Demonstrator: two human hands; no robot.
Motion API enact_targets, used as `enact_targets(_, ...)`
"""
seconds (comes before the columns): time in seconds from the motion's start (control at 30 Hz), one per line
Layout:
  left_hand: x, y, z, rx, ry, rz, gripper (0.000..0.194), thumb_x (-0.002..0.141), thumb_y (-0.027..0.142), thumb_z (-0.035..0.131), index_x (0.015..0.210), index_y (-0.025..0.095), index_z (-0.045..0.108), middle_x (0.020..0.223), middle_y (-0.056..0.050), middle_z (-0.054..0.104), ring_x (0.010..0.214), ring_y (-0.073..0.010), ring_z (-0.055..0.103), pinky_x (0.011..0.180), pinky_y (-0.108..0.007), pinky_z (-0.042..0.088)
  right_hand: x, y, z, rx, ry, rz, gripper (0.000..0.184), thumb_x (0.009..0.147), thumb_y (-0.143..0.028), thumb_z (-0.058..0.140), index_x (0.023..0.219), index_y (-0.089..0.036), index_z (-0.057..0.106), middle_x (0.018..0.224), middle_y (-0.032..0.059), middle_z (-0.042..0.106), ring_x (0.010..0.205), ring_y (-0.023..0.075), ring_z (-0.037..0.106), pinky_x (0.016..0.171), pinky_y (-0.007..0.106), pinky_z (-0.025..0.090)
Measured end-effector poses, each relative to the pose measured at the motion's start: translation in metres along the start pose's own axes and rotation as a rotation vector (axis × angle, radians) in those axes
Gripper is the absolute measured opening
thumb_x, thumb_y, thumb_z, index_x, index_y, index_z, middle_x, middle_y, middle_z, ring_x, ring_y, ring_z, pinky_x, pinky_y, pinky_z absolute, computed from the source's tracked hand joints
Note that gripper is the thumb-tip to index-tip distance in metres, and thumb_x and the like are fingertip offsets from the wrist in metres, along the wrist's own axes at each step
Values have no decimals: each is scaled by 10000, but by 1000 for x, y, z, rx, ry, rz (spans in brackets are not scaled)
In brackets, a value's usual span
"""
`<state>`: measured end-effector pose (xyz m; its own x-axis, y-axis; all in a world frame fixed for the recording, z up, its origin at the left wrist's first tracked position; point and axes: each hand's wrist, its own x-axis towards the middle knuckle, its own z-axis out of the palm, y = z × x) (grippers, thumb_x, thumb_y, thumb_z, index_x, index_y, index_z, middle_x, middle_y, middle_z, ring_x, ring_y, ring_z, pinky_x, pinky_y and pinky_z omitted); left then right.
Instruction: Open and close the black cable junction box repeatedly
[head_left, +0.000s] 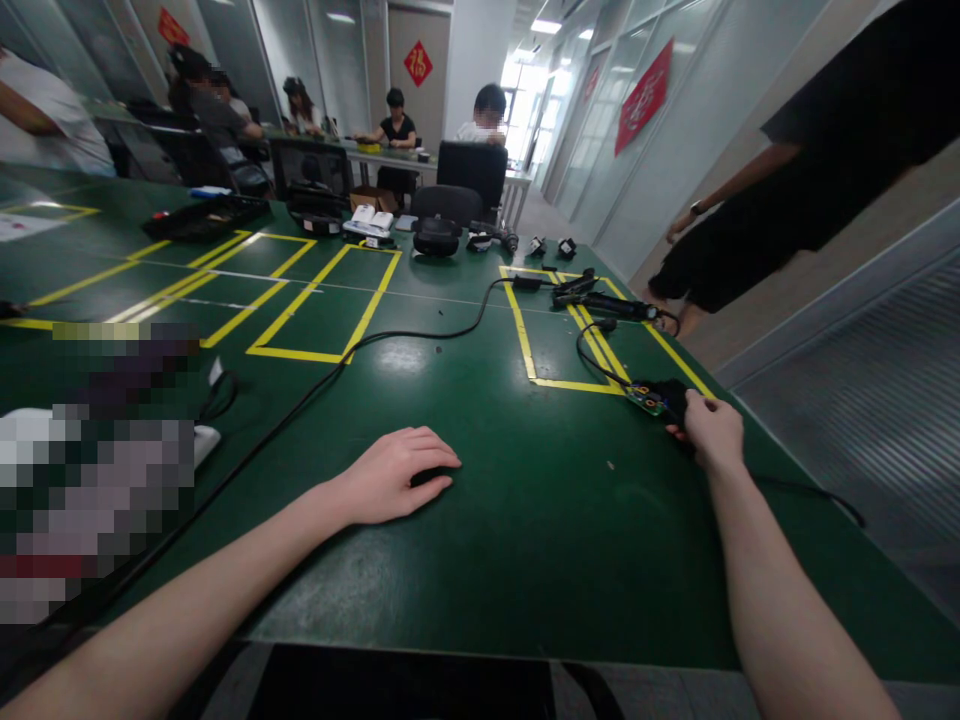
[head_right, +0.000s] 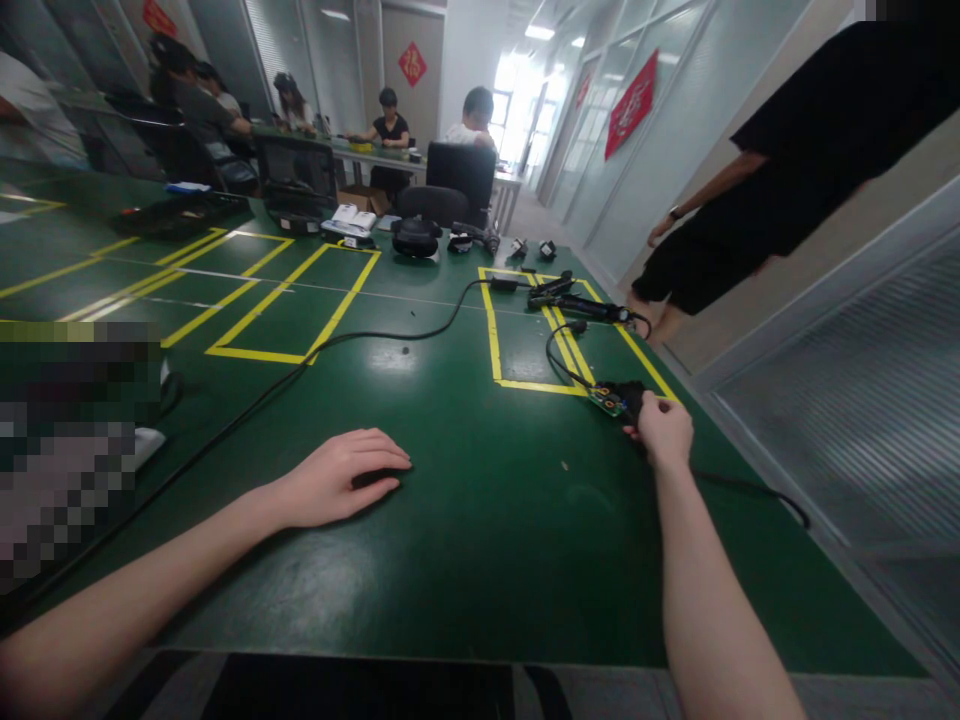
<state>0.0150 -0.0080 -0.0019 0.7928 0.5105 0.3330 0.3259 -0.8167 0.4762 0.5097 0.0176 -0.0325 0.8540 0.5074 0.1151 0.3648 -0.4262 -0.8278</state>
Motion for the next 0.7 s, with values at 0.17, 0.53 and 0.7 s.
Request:
enact_targets(0.17,0,1,0,1,7,2,207,1013,249,593,1161,193,726,1129,-71,765,1057,-218,701,945,-371,568,-14,-14,-6,41,60,-23,610,754,-460,753,1282,-196,600,1069,105,670,530,174,598,404,312,485)
enact_targets(0.53,-1,0,0,1,-3,-2,193,1011,244,595,1138,192,731,1130,-62,764,1061,-215,699,945,-366,560,-6,-21,-18,-106,178,-346,423,745,-433,763,1037,-131,717,951,101,598,996,312,592,921,456,486)
enact_targets(0.7,-1,1,0,-2,0,-5,196,1014,243,588,1136,193,733,1130,-64,765,1066,-214,699,949,-366,560,5,4,-10,-294,83,-413,334,818,-459,672,941,-155,735,920,133,631,920,324,614,853,479,510)
